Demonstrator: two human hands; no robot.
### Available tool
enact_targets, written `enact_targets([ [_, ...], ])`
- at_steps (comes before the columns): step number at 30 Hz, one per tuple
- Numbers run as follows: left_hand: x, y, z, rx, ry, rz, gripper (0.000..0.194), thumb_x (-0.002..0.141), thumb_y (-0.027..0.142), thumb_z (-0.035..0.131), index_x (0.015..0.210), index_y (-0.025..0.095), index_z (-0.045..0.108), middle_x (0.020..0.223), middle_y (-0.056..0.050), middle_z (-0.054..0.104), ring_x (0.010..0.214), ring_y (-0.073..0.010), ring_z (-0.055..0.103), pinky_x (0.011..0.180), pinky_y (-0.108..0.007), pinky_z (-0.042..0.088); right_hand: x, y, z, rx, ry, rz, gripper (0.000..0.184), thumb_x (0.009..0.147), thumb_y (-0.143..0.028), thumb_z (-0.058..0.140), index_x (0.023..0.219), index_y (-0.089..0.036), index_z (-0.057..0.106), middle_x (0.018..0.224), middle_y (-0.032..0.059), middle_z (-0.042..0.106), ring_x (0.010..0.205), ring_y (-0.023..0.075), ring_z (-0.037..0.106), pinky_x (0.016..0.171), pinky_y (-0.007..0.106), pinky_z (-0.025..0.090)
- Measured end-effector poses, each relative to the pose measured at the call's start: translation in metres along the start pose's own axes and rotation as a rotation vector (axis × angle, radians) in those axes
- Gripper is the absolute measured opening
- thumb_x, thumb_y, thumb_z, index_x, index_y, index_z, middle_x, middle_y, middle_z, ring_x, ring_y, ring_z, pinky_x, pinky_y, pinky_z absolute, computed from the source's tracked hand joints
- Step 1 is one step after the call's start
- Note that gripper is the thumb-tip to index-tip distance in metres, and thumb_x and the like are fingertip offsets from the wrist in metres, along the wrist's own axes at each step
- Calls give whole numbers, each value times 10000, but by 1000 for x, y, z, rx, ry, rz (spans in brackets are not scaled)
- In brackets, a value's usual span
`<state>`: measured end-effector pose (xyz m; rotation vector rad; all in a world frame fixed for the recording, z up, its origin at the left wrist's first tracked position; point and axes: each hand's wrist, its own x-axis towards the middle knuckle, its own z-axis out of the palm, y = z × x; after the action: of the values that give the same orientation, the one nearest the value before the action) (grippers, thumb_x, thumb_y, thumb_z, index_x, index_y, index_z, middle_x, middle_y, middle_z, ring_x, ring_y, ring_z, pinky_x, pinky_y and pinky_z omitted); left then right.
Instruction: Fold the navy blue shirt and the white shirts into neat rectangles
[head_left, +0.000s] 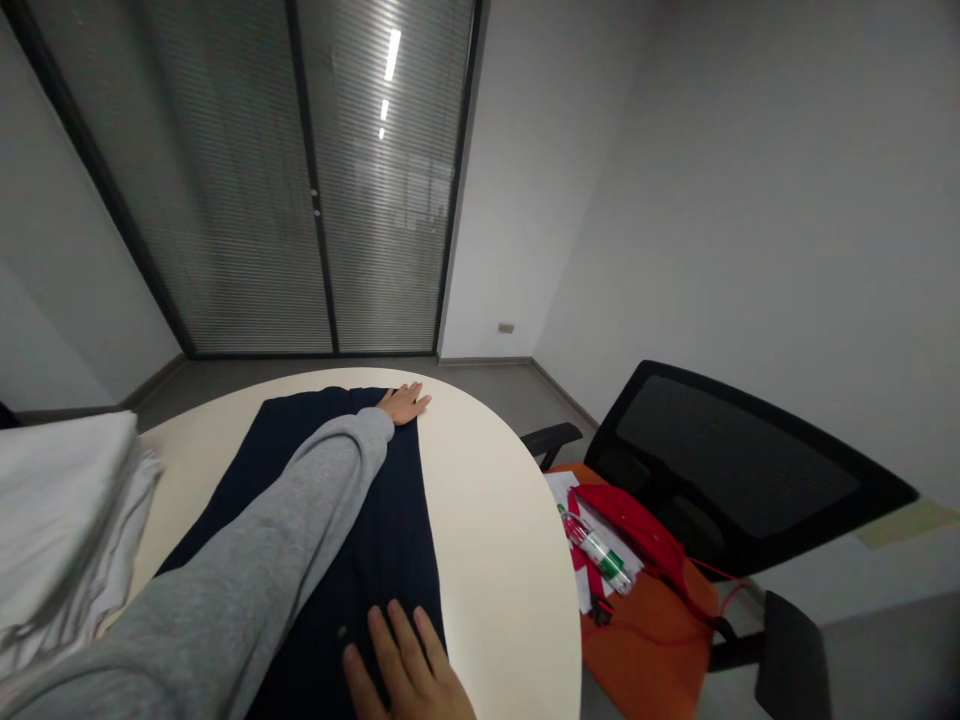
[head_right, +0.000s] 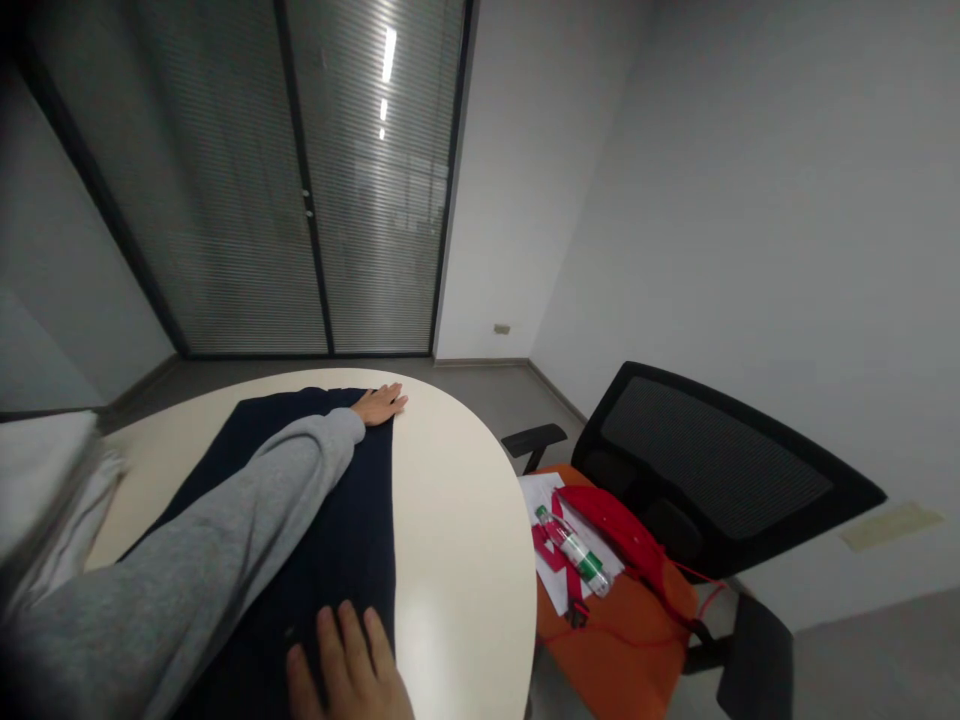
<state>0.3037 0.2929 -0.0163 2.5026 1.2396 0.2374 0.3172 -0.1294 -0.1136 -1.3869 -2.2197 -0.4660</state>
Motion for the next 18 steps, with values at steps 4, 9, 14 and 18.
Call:
enact_targets([
  [4,-50,20,-36,-23,62,43,832,1024,675,154,1636,123,271,1719,-137,239,1590,-278,210,1270,-428,192,17,4,-58,277,-377,71,749,979,-506,628,1627,-282,324,1690,110,267,1535,356,323,1219,549,386],
  [9,-201,38,-66,3,-81,159,718,969,701,427,1507,236,530,1590,-64,512,1470,-270,458,1213,-389,332,36,-5,-106,417,-557,243,762,966,-577,604,1630,-330,322,1729,30,143,1586,338,182,1297,562,194],
  [14,-349,54,-55,85,-175,94,555,1019,595,436,1503,343,539,1532,-33,577,1378,-300,536,1134,-476,414,36,-11,-110,363,-520,175,729,1002,-535,559,1640,-290,303,1727,40,173,1600,291,148,1313,529,132],
  [18,-389,63,-26,61,-148,87,532,1051,524,414,1569,402,433,1652,16,424,1477,-298,396,1169,-507,356,33,-12,-105,323,-480,166,755,1009,-492,545,1648,-192,277,1707,81,254,1590,276,205,1318,495,157],
])
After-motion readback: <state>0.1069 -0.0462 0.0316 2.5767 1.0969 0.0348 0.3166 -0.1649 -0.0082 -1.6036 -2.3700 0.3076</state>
